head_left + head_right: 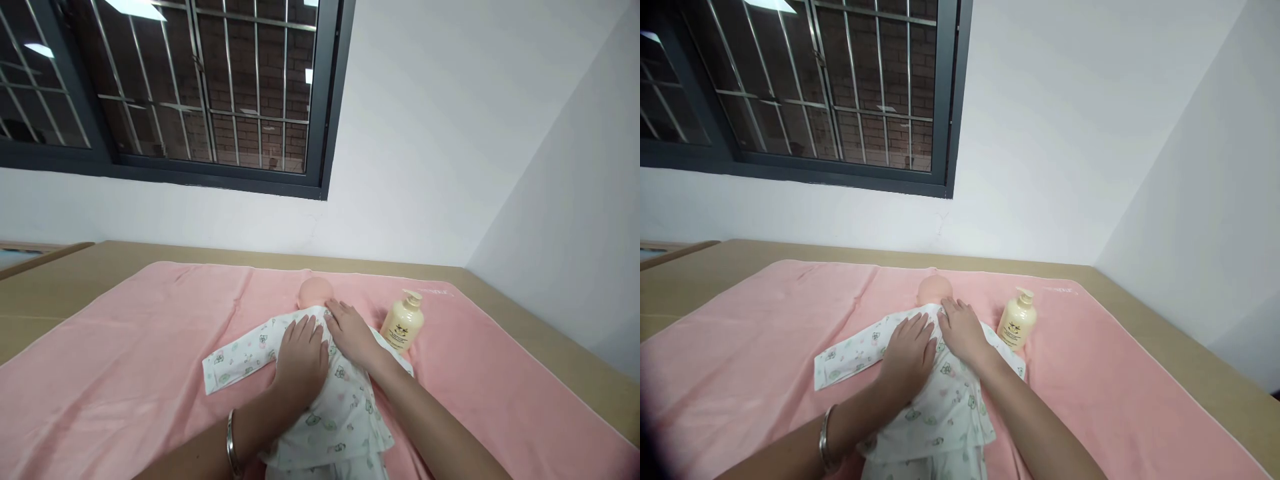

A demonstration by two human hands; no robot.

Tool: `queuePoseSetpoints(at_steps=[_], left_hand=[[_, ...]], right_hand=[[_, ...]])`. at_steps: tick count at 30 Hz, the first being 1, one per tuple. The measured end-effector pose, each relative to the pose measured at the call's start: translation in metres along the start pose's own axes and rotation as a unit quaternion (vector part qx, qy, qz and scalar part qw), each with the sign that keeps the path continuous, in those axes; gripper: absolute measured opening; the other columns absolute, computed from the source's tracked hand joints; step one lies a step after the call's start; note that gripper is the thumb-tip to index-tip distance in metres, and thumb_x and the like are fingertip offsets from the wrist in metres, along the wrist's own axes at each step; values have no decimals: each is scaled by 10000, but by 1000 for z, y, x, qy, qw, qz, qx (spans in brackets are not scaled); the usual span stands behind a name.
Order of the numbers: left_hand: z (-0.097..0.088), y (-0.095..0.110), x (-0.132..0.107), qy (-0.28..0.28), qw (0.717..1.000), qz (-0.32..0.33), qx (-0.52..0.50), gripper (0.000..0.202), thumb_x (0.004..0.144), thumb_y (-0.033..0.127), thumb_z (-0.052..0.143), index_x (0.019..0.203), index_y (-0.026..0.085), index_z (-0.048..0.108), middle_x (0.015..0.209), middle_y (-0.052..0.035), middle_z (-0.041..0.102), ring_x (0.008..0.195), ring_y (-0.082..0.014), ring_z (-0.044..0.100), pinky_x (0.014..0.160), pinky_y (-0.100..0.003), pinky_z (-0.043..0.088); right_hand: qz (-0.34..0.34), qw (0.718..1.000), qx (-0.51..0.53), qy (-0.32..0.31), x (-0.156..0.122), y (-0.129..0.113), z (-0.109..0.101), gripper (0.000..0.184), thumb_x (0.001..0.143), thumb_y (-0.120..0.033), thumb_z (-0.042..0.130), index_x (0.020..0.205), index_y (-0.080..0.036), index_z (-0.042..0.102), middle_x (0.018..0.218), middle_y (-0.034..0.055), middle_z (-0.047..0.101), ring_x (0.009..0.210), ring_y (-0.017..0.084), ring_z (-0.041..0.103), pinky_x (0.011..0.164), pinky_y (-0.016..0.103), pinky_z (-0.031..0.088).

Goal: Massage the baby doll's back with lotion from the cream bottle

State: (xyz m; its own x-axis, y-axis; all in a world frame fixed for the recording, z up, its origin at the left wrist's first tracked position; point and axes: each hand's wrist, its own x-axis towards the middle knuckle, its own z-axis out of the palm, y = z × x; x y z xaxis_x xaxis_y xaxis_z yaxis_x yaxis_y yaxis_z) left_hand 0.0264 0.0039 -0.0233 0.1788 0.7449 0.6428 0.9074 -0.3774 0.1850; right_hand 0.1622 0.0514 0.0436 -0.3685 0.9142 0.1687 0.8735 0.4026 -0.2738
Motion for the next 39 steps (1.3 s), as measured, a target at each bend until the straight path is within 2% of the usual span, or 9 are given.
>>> queuePoseSetpoints(at_steps=[2, 4, 9, 13, 16, 18, 26, 31, 39], left_hand=[[-1, -1, 1, -13, 1000, -15, -1, 380, 947, 253, 380, 1236, 131, 596, 1340, -154, 602, 1284, -317, 507, 1083, -532, 363], [-2, -4, 4, -29, 999, -34, -3, 432, 968, 302, 353, 1301, 106, 546, 1396, -170, 555, 1320, -325, 472, 1086, -556, 352], [-5, -12, 14, -83, 994, -69, -23, 485, 1000, 373, 270, 1334, 120, 514, 1391, -150, 562, 1318, -309, 469, 1093, -570, 340], [-2, -15, 15, -85, 992, -87, -24, 535, 996, 407, 272, 1383, 89, 462, 1432, -186, 512, 1360, -328, 420, 1115, -579, 303], [3, -23, 17, -94, 991, -92, -35, 560, 992, 440, 282, 1404, 98, 441, 1445, -198, 494, 1381, -340, 392, 1120, -598, 277], [5, -30, 20, -110, 988, -93, -54, 554, 992, 450, 280, 1412, 126, 437, 1455, -179, 488, 1385, -334, 389, 1121, -614, 265], [2, -46, 32, -151, 976, -100, -124, 521, 983, 460, 297, 1412, 201, 444, 1508, -124, 435, 1410, -286, 361, 1159, -601, 200], [3, -45, 29, -135, 977, -96, -132, 508, 986, 445, 314, 1417, 210, 442, 1484, -122, 468, 1395, -274, 380, 1164, -584, 198], [3, -45, 28, -105, 987, -81, -93, 469, 996, 417, 312, 1389, 216, 474, 1436, -114, 525, 1358, -265, 438, 1142, -553, 273]], right_hand=[[8, 1000, 0, -2, 3, 3, 8, 492, 1012, -316, 276, 1439, -142, 447, 1469, 132, 479, 1355, 263, 413, 1096, 415, 276], [-5, 1000, -18, -15, -1, 0, 11, 504, 1006, -304, 282, 1463, -141, 418, 1505, 139, 429, 1373, 281, 390, 1106, 439, 269], [-38, 998, -42, -39, -21, -15, -2, 498, 964, -207, 321, 1437, -139, 458, 1439, 157, 502, 1347, 272, 428, 1106, 420, 291], [3, 997, -9, -73, -21, -12, -13, 502, 978, -331, 356, 1462, -231, 438, 1519, 126, 407, 1397, 302, 362, 1100, 441, 297], [38, 995, -10, -87, -15, -7, -7, 555, 996, -432, 323, 1531, -286, 292, 1597, 118, 253, 1450, 355, 235, 1120, 540, 213], [50, 995, -21, -82, -12, -6, 1, 562, 1009, -444, 272, 1548, -288, 236, 1608, 119, 217, 1460, 366, 196, 1121, 570, 180], [82, 994, -63, -25, -12, -17, 25, 553, 1020, -411, 220, 1545, -241, 252, 1587, 129, 273, 1441, 376, 233, 1103, 591, 208], [78, 993, -89, -27, -18, -25, 19, 544, 1020, -373, 243, 1533, -197, 283, 1564, 146, 322, 1429, 372, 272, 1102, 574, 254], [27, 991, -126, -38, -41, -40, 3, 523, 1000, -310, 315, 1468, -89, 397, 1470, 252, 425, 1367, 355, 404, 1094, 508, 310]])
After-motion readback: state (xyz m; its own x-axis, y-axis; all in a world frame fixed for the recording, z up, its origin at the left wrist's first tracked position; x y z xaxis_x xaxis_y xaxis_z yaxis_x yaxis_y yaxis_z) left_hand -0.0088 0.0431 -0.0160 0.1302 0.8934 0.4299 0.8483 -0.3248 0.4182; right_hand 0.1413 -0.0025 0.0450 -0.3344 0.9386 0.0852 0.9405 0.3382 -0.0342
